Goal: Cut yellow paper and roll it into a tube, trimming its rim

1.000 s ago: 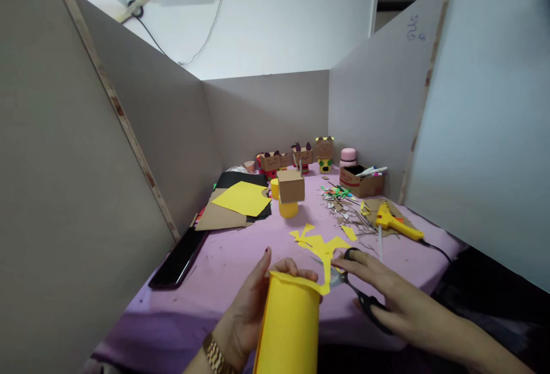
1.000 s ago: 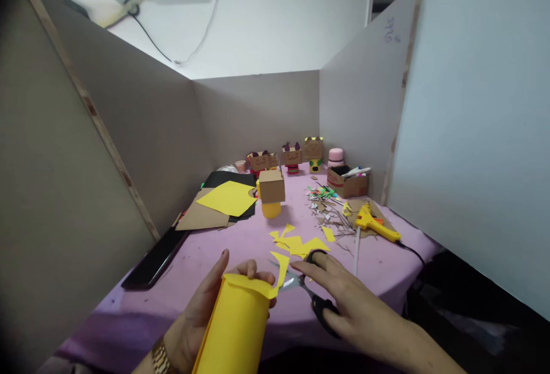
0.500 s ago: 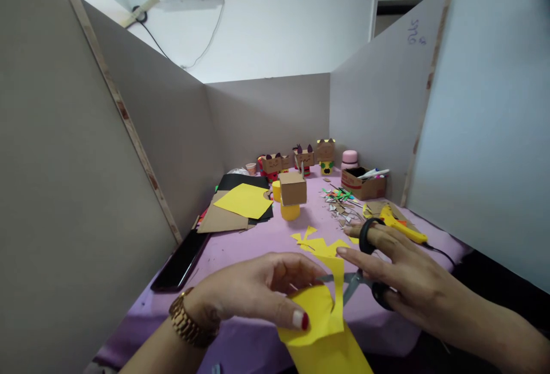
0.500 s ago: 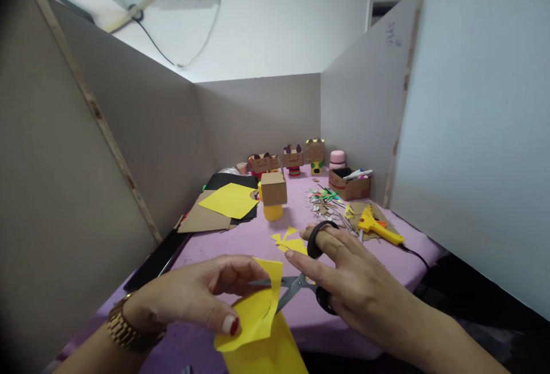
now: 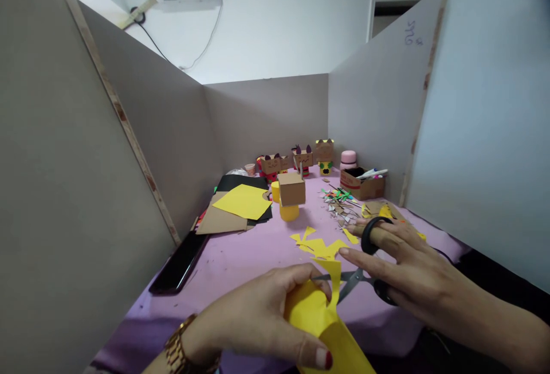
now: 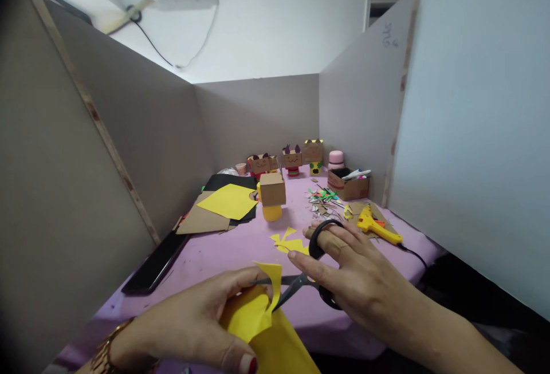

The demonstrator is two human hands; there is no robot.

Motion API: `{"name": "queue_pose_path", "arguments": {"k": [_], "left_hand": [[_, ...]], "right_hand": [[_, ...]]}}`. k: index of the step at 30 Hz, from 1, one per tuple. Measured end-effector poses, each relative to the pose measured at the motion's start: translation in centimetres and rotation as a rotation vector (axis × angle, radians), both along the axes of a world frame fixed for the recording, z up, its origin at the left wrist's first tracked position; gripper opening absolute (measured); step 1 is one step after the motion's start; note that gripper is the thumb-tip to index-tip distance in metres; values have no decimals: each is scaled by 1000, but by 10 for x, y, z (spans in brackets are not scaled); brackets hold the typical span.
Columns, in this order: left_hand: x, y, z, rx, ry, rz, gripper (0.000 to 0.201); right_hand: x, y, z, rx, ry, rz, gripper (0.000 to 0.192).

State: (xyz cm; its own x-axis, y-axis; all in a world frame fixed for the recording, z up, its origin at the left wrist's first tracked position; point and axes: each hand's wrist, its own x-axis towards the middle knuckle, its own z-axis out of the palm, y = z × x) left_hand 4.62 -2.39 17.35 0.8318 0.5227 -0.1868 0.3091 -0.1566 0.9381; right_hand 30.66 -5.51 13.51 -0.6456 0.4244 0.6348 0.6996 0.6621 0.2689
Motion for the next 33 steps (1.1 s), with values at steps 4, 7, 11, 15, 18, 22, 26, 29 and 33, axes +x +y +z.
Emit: {"name": "queue_pose_path", "arguments": {"k": [4, 7, 11, 15, 18, 22, 26, 29, 33], "left_hand": [[-3, 1, 0, 26, 97, 31, 54], [-6, 1, 0, 142, 177, 89, 59], [-5, -3, 0, 293, 128, 198, 53], [0, -9, -12, 534, 47, 395, 37], [4, -10, -27, 688, 16, 524, 36], [11, -9, -49, 937, -33, 627, 36], [21, -11, -69, 1054, -74, 660, 35], [29, -14, -82, 1080, -117, 684, 38], [36, -17, -92, 1036, -140, 682, 42]], "right_hand": [[8, -3, 2, 39, 8, -13, 56], [20, -3, 2, 19, 52, -91, 64], [23, -7, -9, -107, 242, -182, 58], [-1, -23, -35, -451, 567, -62, 44], [-28, -34, -59, -680, 744, 16, 38], [-53, -28, -74, -835, 1078, 19, 32], [-65, -11, -65, -807, 1319, 103, 35], [-74, -3, -55, -789, 1334, 126, 34], [-81, -2, -43, -819, 1391, 138, 29]]}}
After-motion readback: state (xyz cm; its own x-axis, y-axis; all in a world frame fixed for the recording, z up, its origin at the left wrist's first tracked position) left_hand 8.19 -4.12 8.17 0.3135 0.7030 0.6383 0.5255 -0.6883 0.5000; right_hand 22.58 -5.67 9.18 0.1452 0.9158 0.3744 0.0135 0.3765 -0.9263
